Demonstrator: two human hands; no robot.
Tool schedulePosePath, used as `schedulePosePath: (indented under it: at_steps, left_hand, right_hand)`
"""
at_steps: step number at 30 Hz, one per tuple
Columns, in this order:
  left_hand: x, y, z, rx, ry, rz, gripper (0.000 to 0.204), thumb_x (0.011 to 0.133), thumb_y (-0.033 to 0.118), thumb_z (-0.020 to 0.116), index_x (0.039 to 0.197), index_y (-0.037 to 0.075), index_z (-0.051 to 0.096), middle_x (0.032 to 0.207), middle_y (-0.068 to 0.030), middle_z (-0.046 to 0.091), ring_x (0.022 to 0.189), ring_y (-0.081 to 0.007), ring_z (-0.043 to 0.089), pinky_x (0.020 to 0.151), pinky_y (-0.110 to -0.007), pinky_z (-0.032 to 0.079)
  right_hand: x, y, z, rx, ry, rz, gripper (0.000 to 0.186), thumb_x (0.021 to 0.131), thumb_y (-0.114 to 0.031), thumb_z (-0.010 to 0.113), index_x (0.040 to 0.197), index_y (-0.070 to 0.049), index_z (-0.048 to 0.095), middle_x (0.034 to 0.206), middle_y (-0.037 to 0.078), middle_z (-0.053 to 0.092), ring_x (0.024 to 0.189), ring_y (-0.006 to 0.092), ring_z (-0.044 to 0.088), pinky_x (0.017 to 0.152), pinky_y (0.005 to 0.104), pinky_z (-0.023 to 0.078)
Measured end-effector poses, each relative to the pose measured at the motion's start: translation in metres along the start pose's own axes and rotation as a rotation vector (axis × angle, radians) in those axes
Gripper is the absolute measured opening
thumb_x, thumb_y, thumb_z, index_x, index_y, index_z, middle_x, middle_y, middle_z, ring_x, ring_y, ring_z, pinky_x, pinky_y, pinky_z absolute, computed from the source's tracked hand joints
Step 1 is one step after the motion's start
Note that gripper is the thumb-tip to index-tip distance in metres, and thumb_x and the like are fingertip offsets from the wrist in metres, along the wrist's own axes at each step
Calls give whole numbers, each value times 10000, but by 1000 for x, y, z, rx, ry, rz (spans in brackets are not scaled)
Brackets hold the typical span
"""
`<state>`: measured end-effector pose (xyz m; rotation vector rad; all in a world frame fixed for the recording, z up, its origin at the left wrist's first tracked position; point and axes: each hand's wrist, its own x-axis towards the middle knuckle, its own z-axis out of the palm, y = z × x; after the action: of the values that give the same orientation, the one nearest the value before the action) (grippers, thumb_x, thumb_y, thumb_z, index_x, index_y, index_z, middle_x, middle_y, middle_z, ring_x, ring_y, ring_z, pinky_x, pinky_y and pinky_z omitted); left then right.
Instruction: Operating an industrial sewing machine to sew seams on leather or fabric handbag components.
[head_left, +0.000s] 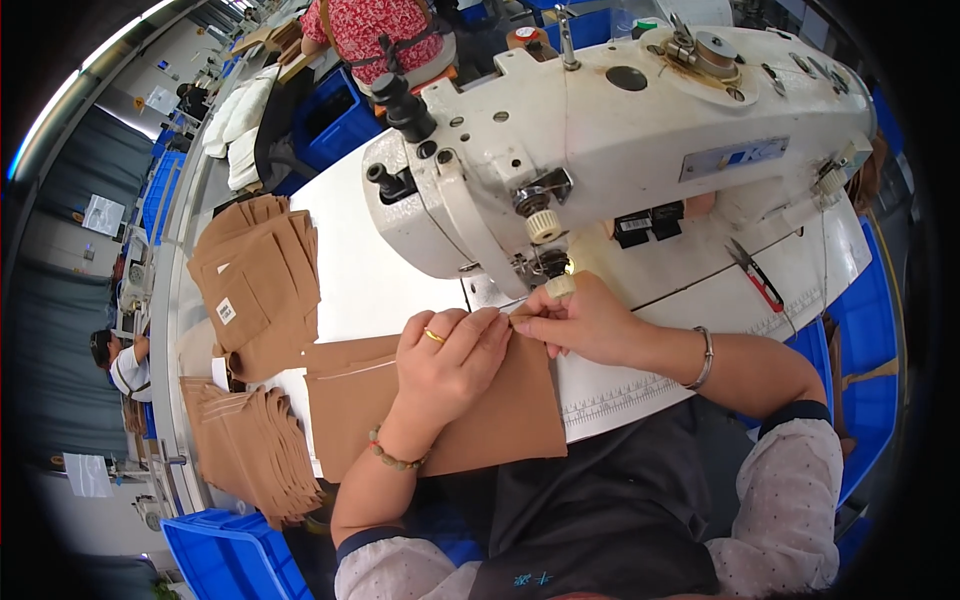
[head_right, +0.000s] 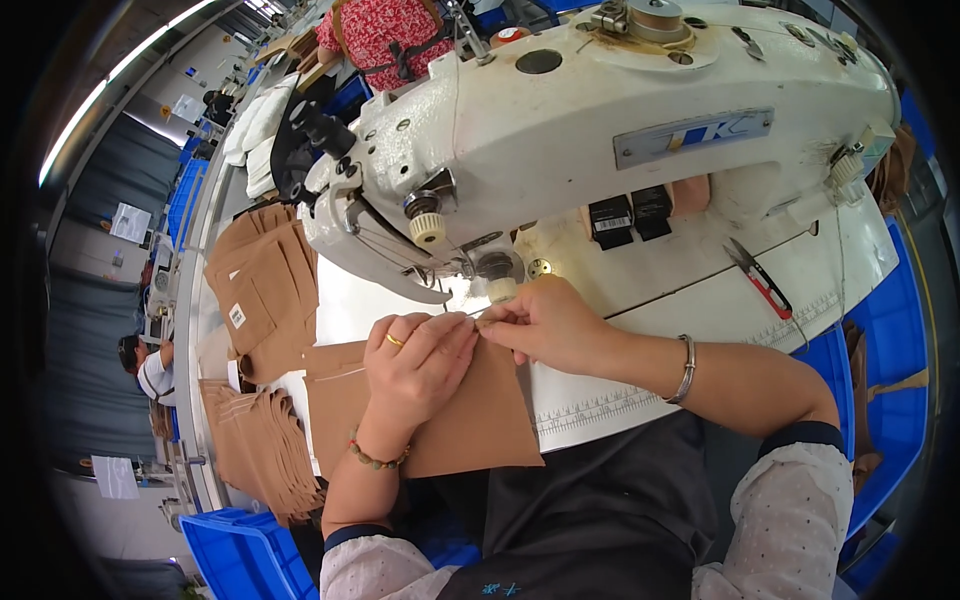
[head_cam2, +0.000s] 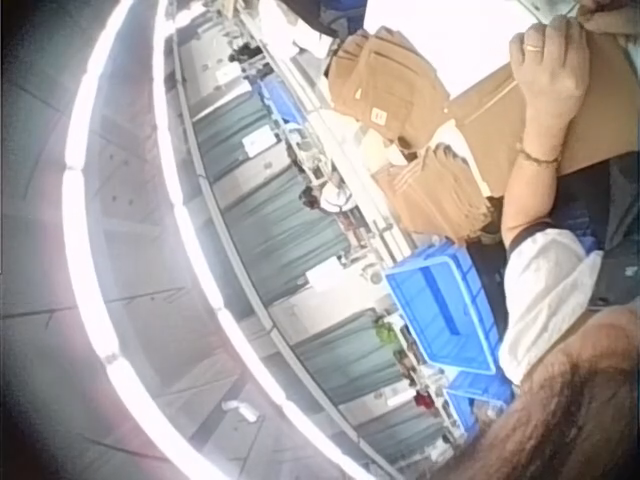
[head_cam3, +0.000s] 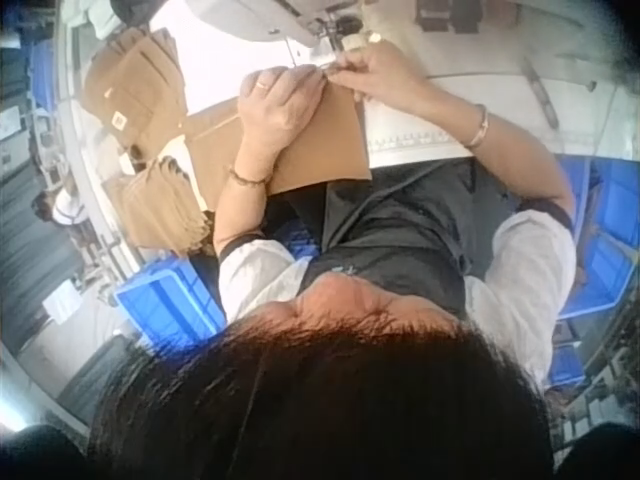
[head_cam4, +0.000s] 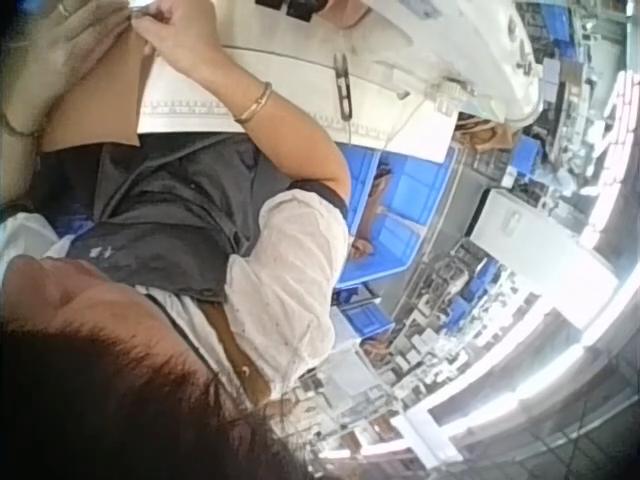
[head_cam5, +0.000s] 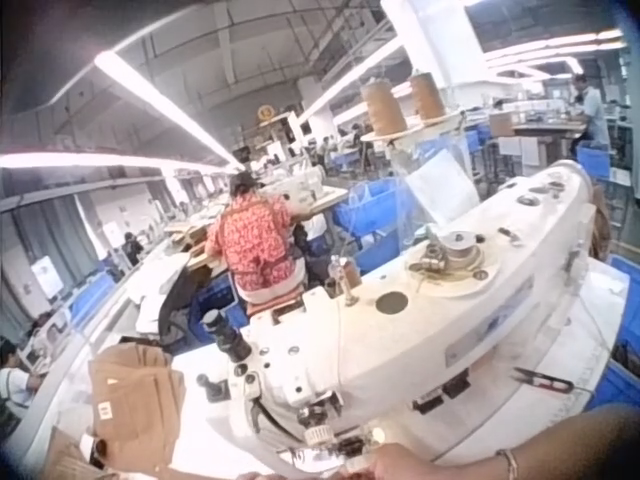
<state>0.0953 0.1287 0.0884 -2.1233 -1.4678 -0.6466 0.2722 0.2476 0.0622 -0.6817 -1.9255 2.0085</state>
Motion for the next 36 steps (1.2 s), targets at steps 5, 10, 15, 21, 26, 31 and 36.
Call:
schedulePosePath:
  at_steps: [5,10,15,21,26,31,36]
  left_hand:
    - [-3,2,11,-45,-28,-61,218,764,66,766,972,65,699,965,-26,691,811,-186,622,744,-340,496]
    - [-12,-6,13,-941,-337,-841,141,906,50,679,1022,-3,620,916,-119,656,800,-263,634,746,-345,522]
    - [-7,-5,6,-916,-338,-733,125,912,57,693,1003,-4,633,916,-136,671,793,-268,652,724,-331,524]
    - [-1,-7,4,-721,-210,-504,55,886,57,736,925,21,719,931,-100,745,805,-259,673,732,-358,529]
    - [-7,-12,3,-810,-220,-640,52,877,70,752,923,48,762,956,-85,767,813,-246,680,764,-364,519]
    - [-3,-14,-1,-645,-202,-434,60,846,114,791,895,90,768,939,-46,768,831,-211,679,823,-348,491]
    - [-1,-8,2,-411,-155,-258,58,860,116,770,898,86,737,944,-30,750,852,-212,669,869,-357,466]
  right_hand:
    - [-2,2,0,-31,-1,-79,195,954,-161,665,879,11,721,640,10,639,555,57,605,549,239,461]
    - [-2,5,0,-114,-4,-115,203,939,-153,676,820,11,686,608,19,623,545,63,612,530,246,457]
    - [-3,3,0,-131,-31,-110,190,930,-140,682,807,5,677,604,17,621,546,61,613,523,245,451]
    - [-1,7,-1,-55,-30,-99,148,920,-120,686,839,4,698,610,11,627,541,48,601,511,234,436]
    - [0,12,-2,-62,-42,-111,140,925,-122,681,899,8,724,622,5,634,542,44,600,511,231,433]
    - [-1,8,-1,-49,-47,-112,142,928,-127,676,913,4,730,619,7,635,541,45,599,517,232,436]
    - [-1,5,-2,-82,-52,-117,141,927,-133,680,924,-4,737,616,17,637,534,47,589,517,233,434]
